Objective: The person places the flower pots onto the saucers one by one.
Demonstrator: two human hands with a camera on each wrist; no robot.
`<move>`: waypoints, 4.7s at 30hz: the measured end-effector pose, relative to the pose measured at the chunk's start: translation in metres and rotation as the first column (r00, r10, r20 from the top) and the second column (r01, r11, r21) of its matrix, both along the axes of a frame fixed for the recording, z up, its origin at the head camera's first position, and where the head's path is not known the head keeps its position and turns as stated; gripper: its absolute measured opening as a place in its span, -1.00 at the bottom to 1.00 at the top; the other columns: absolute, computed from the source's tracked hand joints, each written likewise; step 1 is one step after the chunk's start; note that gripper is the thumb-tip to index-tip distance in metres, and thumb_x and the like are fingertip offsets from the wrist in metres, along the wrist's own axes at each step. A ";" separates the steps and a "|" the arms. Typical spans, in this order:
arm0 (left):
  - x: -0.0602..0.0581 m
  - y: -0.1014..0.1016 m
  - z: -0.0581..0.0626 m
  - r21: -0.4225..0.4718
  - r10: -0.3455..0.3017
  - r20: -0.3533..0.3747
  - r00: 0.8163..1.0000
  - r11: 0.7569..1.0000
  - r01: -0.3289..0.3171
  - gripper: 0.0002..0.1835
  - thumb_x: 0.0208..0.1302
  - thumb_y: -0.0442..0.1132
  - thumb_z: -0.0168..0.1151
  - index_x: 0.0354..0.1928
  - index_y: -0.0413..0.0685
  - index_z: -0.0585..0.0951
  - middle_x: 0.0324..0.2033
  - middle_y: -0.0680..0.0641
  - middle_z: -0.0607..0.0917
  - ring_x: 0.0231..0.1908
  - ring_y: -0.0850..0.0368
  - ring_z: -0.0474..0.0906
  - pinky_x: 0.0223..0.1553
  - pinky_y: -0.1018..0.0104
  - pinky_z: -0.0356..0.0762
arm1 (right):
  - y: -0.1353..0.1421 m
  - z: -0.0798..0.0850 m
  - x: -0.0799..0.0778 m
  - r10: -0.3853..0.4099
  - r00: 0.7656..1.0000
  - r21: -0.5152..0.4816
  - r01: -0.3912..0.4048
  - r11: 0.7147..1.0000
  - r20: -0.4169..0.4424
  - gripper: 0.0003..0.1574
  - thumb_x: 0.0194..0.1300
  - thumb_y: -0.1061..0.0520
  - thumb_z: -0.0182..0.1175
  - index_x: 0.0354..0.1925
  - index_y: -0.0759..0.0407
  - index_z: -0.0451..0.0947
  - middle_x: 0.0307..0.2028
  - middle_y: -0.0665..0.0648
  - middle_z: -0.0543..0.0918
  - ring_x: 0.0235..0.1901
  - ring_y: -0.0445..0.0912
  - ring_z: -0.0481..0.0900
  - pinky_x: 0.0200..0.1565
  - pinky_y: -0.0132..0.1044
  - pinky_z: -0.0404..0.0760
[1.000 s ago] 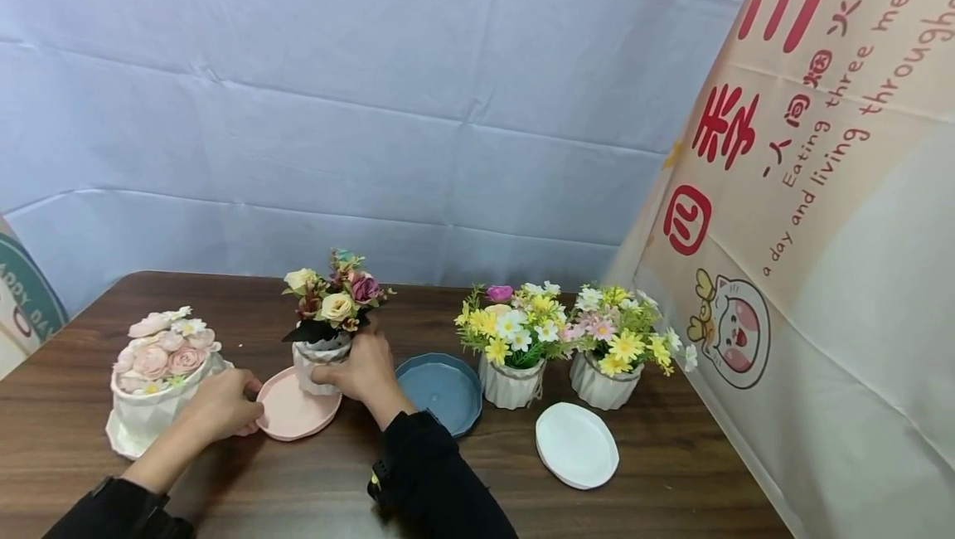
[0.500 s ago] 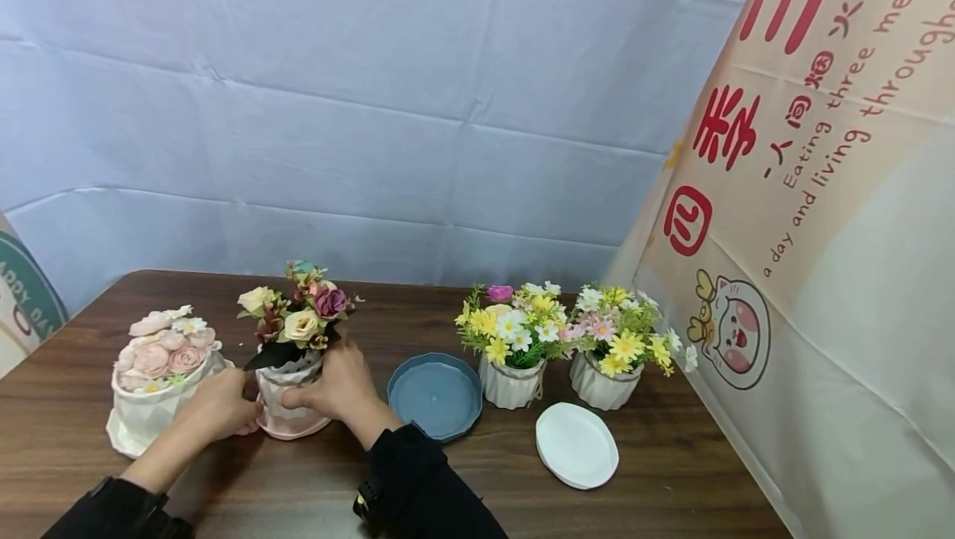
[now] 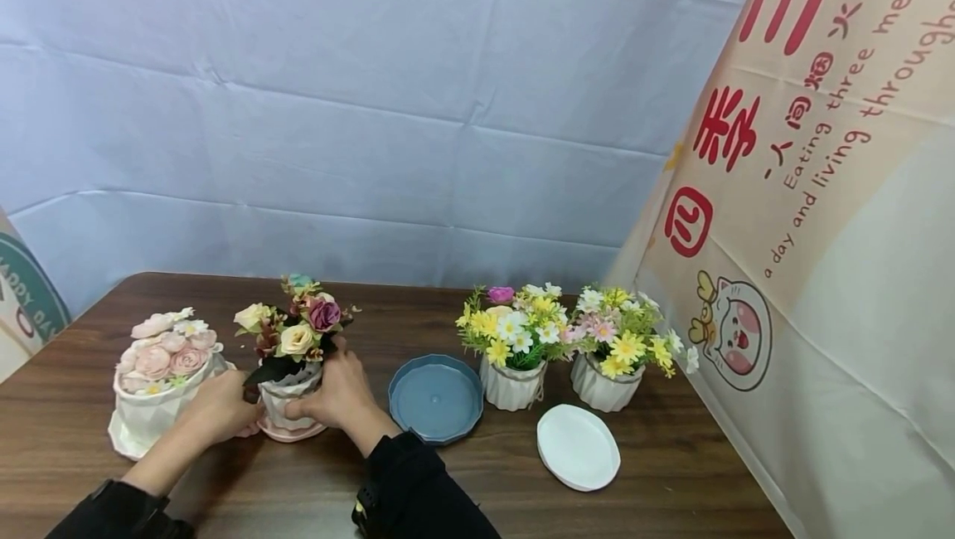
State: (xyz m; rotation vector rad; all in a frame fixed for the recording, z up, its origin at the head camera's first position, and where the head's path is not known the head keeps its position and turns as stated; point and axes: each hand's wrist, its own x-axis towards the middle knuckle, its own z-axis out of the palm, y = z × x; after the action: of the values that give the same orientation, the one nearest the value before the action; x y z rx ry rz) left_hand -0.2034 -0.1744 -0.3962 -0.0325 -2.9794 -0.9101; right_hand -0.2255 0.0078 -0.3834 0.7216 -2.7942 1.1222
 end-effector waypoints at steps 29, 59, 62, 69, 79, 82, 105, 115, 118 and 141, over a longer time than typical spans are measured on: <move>-0.006 0.009 0.006 -0.082 -0.031 0.011 0.999 0.996 0.032 -0.92 -0.28 -0.53 0.14 -0.64 -0.26 0.48 -0.73 -0.10 0.52 -0.73 0.08 0.48 -0.68 0.33 0.46 | -0.012 0.004 -0.017 -0.033 0.984 0.102 0.016 0.995 0.177 0.01 -0.29 0.14 0.52 0.19 0.21 0.37 0.02 0.14 0.52 0.03 -0.05 0.44 0.00 -0.36 0.41; -0.025 0.011 0.011 -0.158 0.038 -0.096 0.995 0.986 -0.053 -0.90 -0.11 -0.42 0.10 -0.57 -0.40 0.48 -0.53 -0.39 0.55 -0.42 -0.34 0.54 -0.43 -0.06 0.49 | -0.025 -0.005 -0.040 -0.068 0.980 -0.001 0.069 0.998 0.186 0.03 -0.20 0.13 0.48 0.26 0.21 0.27 0.06 0.18 0.49 0.05 -0.02 0.42 0.00 -0.32 0.42; -0.025 0.012 0.010 -0.165 0.034 -0.096 0.995 0.985 -0.050 -0.90 -0.12 -0.43 0.11 -0.56 -0.41 0.49 -0.53 -0.38 0.55 -0.43 -0.33 0.54 -0.43 -0.05 0.49 | -0.026 -0.006 -0.039 -0.083 0.977 -0.001 0.085 0.996 0.195 0.03 -0.20 0.12 0.48 0.25 0.22 0.27 0.05 0.18 0.49 0.04 -0.01 0.42 0.00 -0.32 0.42; -0.024 0.009 0.009 -0.158 0.030 -0.075 0.997 0.987 -0.041 -0.91 -0.09 -0.40 0.08 -0.64 -0.30 0.46 -0.55 -0.33 0.55 -0.48 -0.24 0.53 -0.48 0.00 0.47 | -0.026 -0.008 -0.037 -0.083 0.977 -0.023 0.089 0.996 0.197 0.07 -0.20 0.13 0.49 0.27 0.24 0.22 0.07 0.19 0.48 0.06 0.00 0.42 0.00 -0.32 0.42; -0.022 0.009 0.009 -0.128 0.028 -0.032 0.999 0.991 -0.032 -0.87 -0.19 -0.38 0.17 -0.71 -0.16 0.40 -0.58 -0.21 0.54 -0.53 -0.12 0.46 -0.51 0.06 0.43 | -0.018 -0.008 -0.037 -0.066 0.967 -0.001 0.068 0.998 0.245 -0.13 -0.09 0.03 0.45 0.15 0.30 0.37 -0.03 0.19 0.54 -0.03 0.00 0.48 -0.11 -0.28 0.48; -0.022 0.009 0.008 -0.124 0.022 -0.038 0.999 0.992 -0.026 -0.87 -0.21 -0.38 0.19 -0.70 -0.16 0.41 -0.58 -0.22 0.54 -0.54 -0.11 0.46 -0.51 0.05 0.43 | -0.017 -0.008 -0.037 -0.067 0.967 0.010 0.066 0.998 0.244 -0.16 -0.09 0.02 0.45 0.12 0.31 0.39 -0.05 0.19 0.55 -0.05 0.00 0.49 -0.13 -0.28 0.49; 0.001 -0.003 0.024 -0.107 -0.127 0.003 0.992 0.986 0.127 -0.42 -0.08 -0.13 0.32 -0.10 -0.47 0.48 -0.36 -0.29 0.61 -0.36 -0.20 0.55 -0.38 -0.04 0.51 | 0.004 0.024 -0.030 -0.098 0.977 0.318 0.033 0.947 0.190 -0.27 0.11 -0.11 0.31 0.15 0.27 0.44 0.02 0.16 0.55 0.02 0.04 0.48 -0.06 -0.20 0.49; 0.008 0.000 0.023 -0.121 -0.175 0.002 0.985 0.977 0.174 -0.31 -0.05 -0.10 0.38 0.06 -0.46 0.44 -0.13 -0.44 0.56 -0.13 -0.40 0.48 -0.18 -0.19 0.44 | 0.011 0.031 -0.025 -0.126 0.982 0.442 0.051 0.896 0.143 -0.29 0.15 -0.12 0.28 0.20 0.14 0.42 0.06 0.10 0.53 0.06 0.00 0.46 -0.03 -0.15 0.48; 0.009 0.001 0.023 -0.124 -0.172 0.007 0.985 0.977 0.171 -0.33 -0.06 -0.10 0.39 0.05 -0.41 0.47 -0.21 -0.36 0.60 -0.21 -0.31 0.53 -0.25 -0.14 0.48 | 0.013 0.030 -0.022 -0.109 0.986 0.457 0.039 0.889 0.129 -0.32 0.18 -0.12 0.26 0.20 0.14 0.42 0.05 0.10 0.54 0.06 0.00 0.45 -0.01 -0.15 0.47; 0.036 0.026 0.026 -0.242 -0.284 -0.124 0.951 0.938 0.248 -0.42 -0.07 -0.05 0.41 0.04 -0.13 0.55 0.04 -0.36 0.50 -0.08 -0.34 0.49 -0.18 -0.22 0.45 | 0.055 0.021 0.004 -0.109 0.987 0.450 0.046 0.892 0.116 -0.31 0.14 -0.08 0.31 0.20 0.09 0.42 0.09 0.24 0.45 0.13 0.15 0.36 0.05 -0.02 0.39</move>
State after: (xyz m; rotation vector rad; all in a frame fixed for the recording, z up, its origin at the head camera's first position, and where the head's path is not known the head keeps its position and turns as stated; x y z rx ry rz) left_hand -0.1677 -0.1484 -0.3701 -0.5013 -2.9546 -0.5486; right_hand -0.2215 0.0632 -0.3621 0.5631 -3.2083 0.5302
